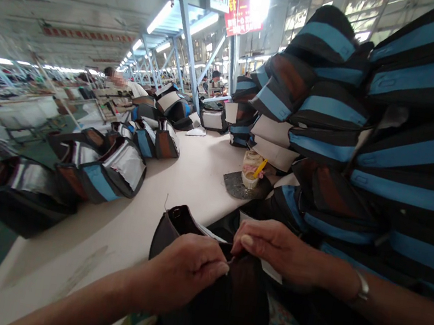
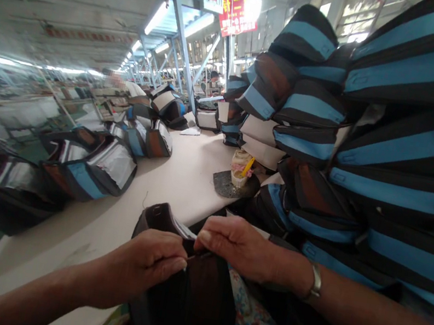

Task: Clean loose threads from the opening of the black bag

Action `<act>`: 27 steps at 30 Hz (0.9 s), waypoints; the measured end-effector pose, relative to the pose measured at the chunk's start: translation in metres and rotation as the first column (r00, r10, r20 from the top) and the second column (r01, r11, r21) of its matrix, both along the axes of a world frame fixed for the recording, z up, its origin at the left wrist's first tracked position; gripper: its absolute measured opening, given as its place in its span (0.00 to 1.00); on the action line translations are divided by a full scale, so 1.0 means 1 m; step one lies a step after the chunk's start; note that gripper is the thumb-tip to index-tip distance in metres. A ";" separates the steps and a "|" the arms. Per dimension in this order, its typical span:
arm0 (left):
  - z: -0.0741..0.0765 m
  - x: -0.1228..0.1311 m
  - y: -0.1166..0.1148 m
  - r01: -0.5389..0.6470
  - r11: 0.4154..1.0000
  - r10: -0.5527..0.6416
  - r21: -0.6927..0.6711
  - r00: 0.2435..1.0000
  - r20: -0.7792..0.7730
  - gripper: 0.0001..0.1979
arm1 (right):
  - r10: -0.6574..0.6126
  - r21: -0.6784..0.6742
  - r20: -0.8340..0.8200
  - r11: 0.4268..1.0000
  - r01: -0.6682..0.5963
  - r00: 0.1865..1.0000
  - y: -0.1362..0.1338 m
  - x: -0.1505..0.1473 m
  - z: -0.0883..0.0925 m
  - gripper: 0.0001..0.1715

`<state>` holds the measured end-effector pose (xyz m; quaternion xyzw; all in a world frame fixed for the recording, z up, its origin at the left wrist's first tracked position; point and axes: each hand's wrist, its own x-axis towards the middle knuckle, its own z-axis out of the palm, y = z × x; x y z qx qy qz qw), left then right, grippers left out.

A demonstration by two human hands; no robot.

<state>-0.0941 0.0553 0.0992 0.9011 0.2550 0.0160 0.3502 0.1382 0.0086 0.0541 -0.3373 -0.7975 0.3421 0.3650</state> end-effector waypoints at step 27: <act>0.048 -0.044 0.009 -0.223 0.953 0.220 -0.204 0.975 -0.038 0.13 | 0.361 -0.189 -0.217 0.896 -0.402 0.907 0.056 -0.044 0.016 0.23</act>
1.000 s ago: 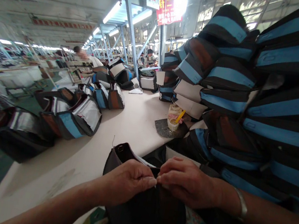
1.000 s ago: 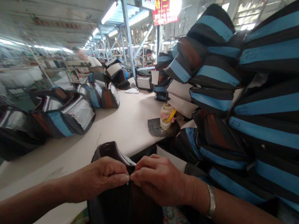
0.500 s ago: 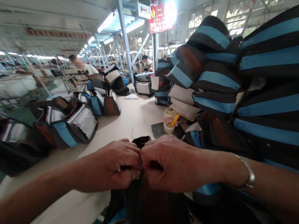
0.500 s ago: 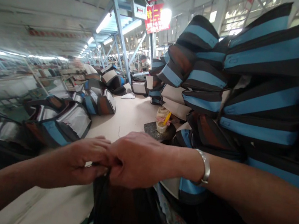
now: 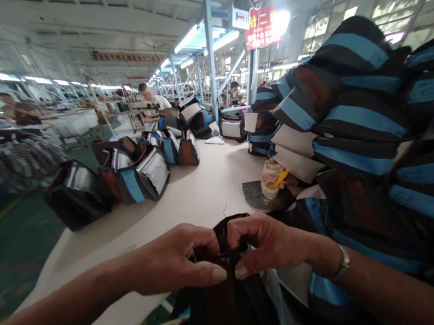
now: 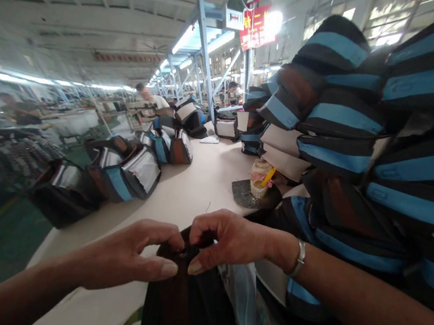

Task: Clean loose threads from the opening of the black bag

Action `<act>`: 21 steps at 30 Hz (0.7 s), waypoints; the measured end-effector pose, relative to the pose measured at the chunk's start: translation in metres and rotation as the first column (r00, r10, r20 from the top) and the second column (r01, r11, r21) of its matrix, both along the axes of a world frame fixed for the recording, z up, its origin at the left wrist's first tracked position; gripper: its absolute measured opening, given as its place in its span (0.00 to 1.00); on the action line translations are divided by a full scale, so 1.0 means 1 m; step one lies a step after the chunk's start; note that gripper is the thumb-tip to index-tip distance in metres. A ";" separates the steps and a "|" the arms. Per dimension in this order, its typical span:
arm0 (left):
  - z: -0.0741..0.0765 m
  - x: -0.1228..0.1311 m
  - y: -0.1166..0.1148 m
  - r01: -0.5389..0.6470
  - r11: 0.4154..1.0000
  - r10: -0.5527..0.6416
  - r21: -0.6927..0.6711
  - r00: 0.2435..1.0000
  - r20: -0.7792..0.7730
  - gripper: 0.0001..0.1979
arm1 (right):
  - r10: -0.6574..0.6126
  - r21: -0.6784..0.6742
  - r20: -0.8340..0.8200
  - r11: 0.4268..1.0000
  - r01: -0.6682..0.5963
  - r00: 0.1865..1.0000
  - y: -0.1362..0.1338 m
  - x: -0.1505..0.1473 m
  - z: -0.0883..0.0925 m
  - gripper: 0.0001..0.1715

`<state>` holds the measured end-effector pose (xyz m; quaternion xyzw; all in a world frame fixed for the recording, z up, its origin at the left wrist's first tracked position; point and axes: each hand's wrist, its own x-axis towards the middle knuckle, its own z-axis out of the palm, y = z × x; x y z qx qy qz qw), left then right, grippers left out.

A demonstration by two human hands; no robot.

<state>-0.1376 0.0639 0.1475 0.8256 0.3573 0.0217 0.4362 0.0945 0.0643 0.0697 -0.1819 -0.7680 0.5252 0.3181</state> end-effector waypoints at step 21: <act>-0.030 0.023 -0.008 -0.165 0.953 0.201 -0.253 0.972 0.122 0.07 | -0.072 -0.244 -0.022 0.968 0.064 0.997 -0.008 0.008 -0.001 0.13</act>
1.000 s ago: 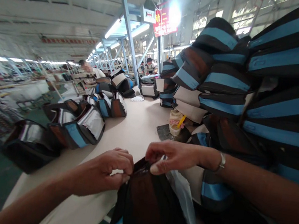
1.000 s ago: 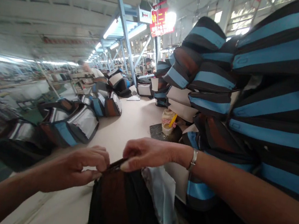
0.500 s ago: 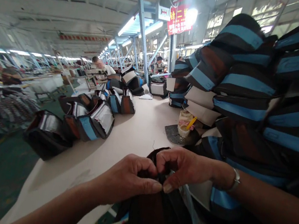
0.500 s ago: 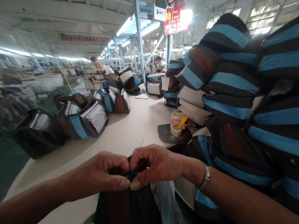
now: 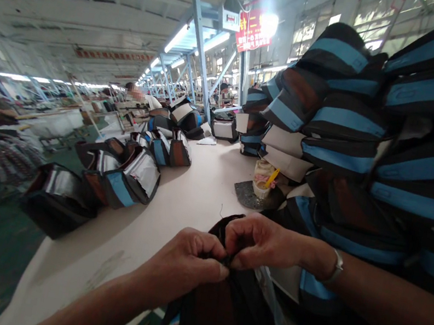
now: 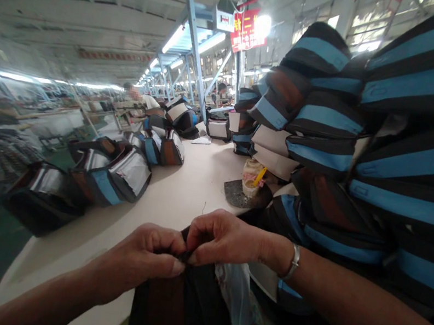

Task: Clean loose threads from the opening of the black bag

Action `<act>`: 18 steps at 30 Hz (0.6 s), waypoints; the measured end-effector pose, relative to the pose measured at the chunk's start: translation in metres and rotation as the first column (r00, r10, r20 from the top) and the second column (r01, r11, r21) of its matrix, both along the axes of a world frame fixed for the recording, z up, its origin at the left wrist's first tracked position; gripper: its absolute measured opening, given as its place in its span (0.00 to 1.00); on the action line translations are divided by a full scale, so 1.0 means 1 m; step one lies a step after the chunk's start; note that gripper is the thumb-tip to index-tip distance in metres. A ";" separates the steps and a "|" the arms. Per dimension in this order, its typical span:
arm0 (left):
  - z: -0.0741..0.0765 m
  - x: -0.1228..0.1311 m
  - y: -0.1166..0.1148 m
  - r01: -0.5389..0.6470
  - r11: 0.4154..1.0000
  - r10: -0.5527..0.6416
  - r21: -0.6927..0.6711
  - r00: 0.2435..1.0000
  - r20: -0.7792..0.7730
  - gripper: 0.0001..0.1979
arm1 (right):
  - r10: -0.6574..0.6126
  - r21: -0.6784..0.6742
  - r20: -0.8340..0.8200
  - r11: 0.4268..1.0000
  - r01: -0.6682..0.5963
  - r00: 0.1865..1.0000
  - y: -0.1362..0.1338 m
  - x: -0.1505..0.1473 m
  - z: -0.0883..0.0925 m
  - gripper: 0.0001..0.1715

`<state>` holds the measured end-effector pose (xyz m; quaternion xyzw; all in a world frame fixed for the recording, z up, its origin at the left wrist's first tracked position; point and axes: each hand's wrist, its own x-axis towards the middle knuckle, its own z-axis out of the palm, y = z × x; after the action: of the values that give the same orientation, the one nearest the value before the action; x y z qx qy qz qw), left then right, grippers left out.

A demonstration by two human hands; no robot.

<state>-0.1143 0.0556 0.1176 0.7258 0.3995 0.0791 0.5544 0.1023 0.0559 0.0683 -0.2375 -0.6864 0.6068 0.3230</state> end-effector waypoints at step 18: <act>0.010 0.002 -0.007 0.112 0.979 -0.087 0.171 0.985 -0.147 0.13 | -0.429 0.947 0.099 0.318 0.048 0.898 -0.035 0.006 -0.004 0.09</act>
<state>-0.1120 0.0486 0.1279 0.7953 0.3914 0.0361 0.4615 0.1086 0.0207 0.0644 -0.2119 -0.9062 0.0056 0.3658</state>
